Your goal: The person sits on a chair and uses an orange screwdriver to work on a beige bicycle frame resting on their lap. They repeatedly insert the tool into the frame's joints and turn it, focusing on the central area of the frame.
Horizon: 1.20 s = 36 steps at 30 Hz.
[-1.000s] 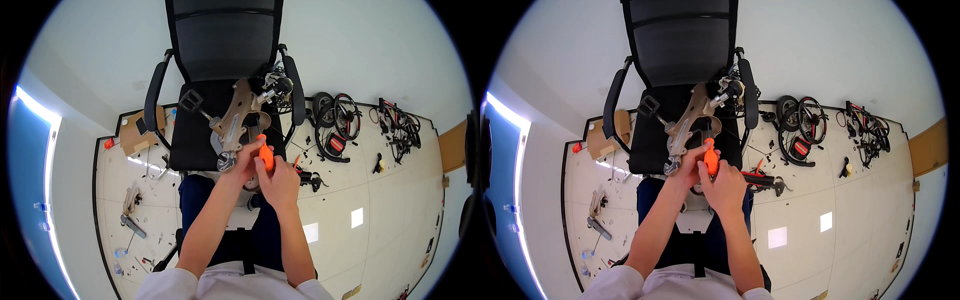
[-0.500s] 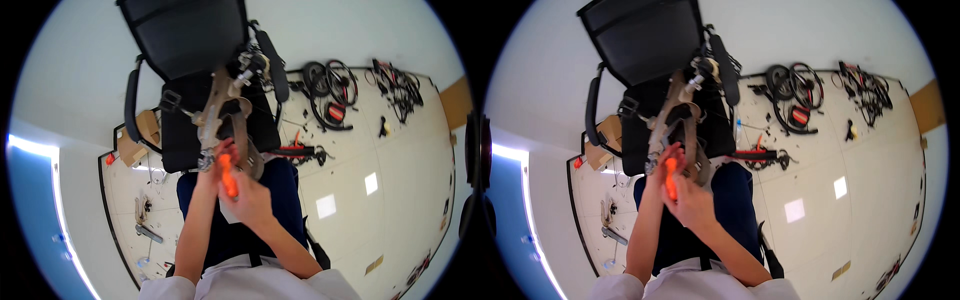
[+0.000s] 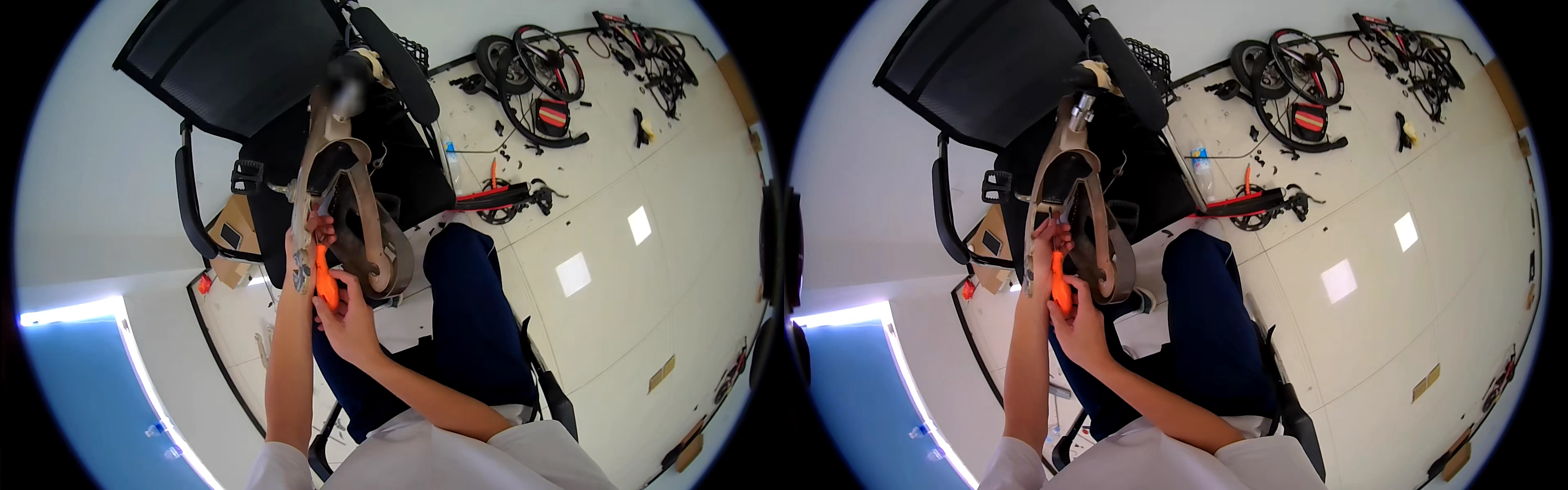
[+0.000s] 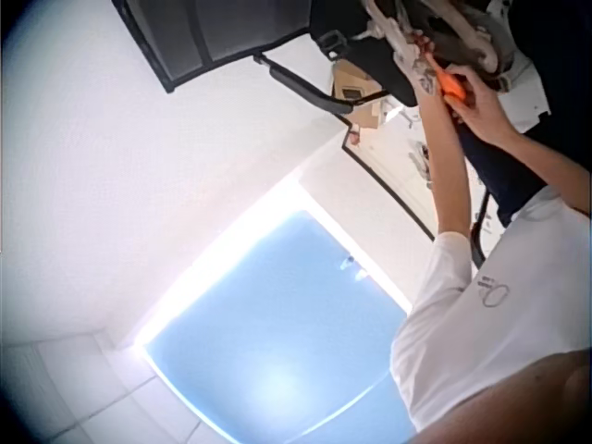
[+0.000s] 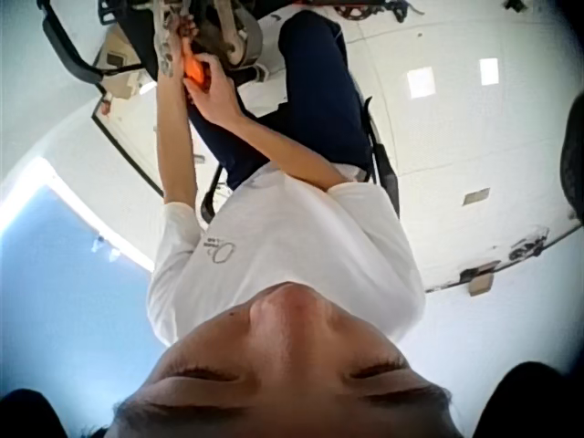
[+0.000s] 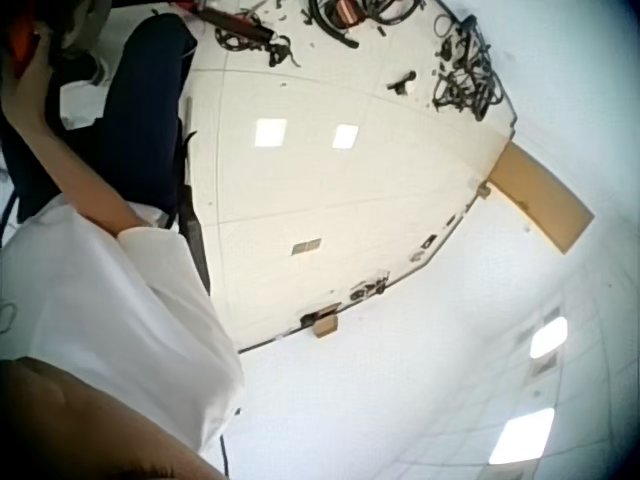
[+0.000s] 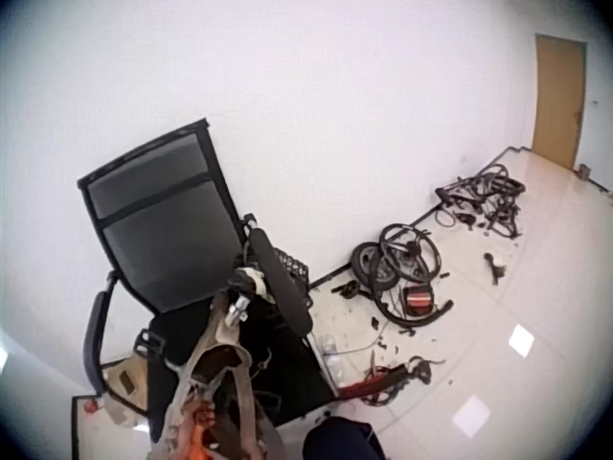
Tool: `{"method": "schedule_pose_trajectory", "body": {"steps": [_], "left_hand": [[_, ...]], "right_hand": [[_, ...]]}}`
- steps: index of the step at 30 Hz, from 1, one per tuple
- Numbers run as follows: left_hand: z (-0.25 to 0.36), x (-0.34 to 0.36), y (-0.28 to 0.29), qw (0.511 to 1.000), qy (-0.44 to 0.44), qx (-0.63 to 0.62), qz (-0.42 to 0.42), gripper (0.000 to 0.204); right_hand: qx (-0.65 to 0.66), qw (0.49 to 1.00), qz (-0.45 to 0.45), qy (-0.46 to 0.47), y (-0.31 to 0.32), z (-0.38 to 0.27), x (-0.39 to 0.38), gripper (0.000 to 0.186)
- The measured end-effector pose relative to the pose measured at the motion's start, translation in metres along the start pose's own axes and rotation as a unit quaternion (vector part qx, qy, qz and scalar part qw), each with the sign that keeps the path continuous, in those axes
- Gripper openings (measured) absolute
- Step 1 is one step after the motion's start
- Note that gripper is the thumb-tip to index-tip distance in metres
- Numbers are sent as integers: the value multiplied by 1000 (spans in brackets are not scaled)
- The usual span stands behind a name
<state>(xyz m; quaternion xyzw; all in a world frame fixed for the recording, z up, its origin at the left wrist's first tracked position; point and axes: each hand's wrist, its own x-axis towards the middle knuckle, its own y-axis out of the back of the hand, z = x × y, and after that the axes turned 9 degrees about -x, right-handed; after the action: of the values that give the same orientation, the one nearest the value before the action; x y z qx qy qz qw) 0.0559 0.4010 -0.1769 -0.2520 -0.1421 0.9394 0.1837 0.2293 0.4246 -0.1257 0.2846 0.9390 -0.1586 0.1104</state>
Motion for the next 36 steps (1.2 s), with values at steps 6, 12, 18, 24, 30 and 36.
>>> {"method": "schedule_pose_trajectory", "body": {"steps": [6,12,18,24,30,36], "left_hand": [[17,9,-14,991,22,127,43,24],[15,15,-21,985,29,152,76,25],[17,12,-33,987,38,137,77,26],[17,14,-25,984,23,155,84,25],[12,17,-25,987,18,141,74,25],[11,17,-25,988,13,139,67,24]], "right_hand": [[50,998,21,-21,-17,1,7,48],[61,997,31,-18,-13,3,15,48],[65,997,5,-48,-4,-1,17,50],[78,995,-7,-53,-6,-2,16,50],[81,995,-6,-51,-4,-1,16,51],[58,997,-19,-45,-1,1,16,52]]}}
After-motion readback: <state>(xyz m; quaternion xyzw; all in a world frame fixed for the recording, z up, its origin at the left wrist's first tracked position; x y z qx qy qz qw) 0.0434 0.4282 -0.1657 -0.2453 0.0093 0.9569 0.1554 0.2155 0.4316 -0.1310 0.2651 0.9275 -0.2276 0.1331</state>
